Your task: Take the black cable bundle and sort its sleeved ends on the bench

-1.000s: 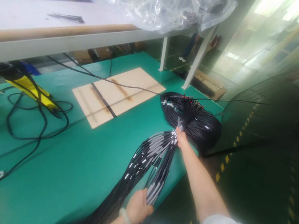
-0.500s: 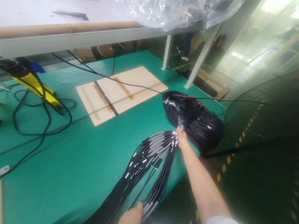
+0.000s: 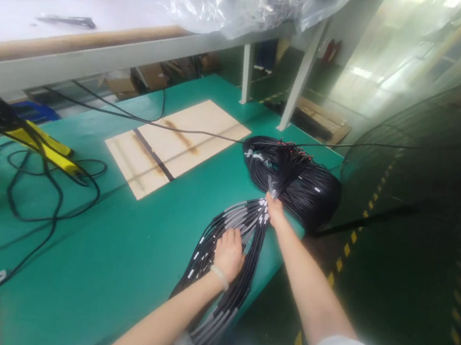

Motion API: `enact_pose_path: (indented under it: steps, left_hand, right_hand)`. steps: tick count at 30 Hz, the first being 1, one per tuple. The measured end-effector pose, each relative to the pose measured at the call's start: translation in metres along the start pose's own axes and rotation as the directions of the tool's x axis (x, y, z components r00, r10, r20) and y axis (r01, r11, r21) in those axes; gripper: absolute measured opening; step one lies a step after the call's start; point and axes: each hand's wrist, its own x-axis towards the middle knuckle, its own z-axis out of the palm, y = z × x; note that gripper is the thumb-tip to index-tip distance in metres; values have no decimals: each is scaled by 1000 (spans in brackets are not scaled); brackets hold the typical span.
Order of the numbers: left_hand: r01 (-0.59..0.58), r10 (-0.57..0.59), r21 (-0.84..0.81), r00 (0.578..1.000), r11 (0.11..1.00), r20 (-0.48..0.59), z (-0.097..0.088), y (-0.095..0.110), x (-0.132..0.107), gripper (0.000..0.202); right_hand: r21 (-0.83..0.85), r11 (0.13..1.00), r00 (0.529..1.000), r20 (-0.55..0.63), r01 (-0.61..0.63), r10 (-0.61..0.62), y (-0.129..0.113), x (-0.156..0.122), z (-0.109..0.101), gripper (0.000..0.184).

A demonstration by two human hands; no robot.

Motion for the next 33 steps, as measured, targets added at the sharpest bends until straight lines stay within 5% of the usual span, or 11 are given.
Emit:
enact_pose_path:
  steps: [5, 12, 33]
  left_hand:
    - [13, -9, 86, 999, 996, -48, 12, 9, 2, 67]
    - [92, -92, 15, 996, 996, 18, -5, 6, 25, 32]
    - [153, -141, -47, 970, 987, 197, 5, 12, 50, 29]
  right_hand:
    - [3, 1000, 1000, 5, 7, -7, -5, -4, 0, 29]
    - [-44, 999, 1000, -21, -12, 11, -1, -2, 0, 32]
    - [-54, 999, 997, -72, 5, -9, -5, -4, 3, 33]
